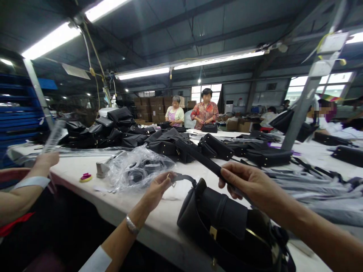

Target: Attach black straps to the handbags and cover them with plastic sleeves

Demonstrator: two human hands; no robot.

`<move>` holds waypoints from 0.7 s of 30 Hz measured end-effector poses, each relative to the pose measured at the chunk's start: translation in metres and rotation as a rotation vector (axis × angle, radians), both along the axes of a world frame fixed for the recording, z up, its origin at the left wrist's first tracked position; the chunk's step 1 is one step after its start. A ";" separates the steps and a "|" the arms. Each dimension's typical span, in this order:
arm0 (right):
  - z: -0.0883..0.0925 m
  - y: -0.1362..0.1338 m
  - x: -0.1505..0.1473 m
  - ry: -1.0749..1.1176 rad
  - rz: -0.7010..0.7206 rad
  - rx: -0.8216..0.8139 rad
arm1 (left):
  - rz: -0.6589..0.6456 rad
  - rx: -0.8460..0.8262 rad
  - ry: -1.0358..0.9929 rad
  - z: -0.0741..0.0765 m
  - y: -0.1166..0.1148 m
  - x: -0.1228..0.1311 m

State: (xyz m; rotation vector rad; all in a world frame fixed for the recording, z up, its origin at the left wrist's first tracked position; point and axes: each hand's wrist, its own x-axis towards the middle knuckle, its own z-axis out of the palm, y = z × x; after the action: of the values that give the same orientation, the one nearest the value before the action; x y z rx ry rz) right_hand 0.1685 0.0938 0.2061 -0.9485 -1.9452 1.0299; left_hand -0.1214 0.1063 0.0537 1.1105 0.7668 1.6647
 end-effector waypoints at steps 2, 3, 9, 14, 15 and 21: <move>-0.008 0.002 -0.002 -0.032 0.042 -0.075 | 0.025 0.039 -0.061 0.016 0.001 0.005; -0.011 0.004 -0.002 -0.036 0.053 -0.112 | 0.031 0.058 -0.095 0.023 0.002 0.009; -0.027 0.016 0.003 -0.062 0.086 -0.172 | -0.027 0.138 -0.204 0.052 0.003 0.030; -0.031 0.027 0.010 -0.074 0.073 -0.275 | -0.046 0.175 -0.112 0.057 0.001 0.037; -0.031 0.027 0.011 -0.070 0.076 -0.289 | -0.054 0.184 -0.095 0.057 0.000 0.039; -0.026 0.024 -0.003 -0.134 0.090 -0.103 | -0.201 0.203 0.053 0.064 -0.002 0.071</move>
State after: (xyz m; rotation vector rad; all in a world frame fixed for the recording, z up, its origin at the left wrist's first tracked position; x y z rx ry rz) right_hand 0.1655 0.1177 0.1799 -1.0171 -2.0776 1.1532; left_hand -0.0507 0.1041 0.1179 1.3322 0.5085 1.5723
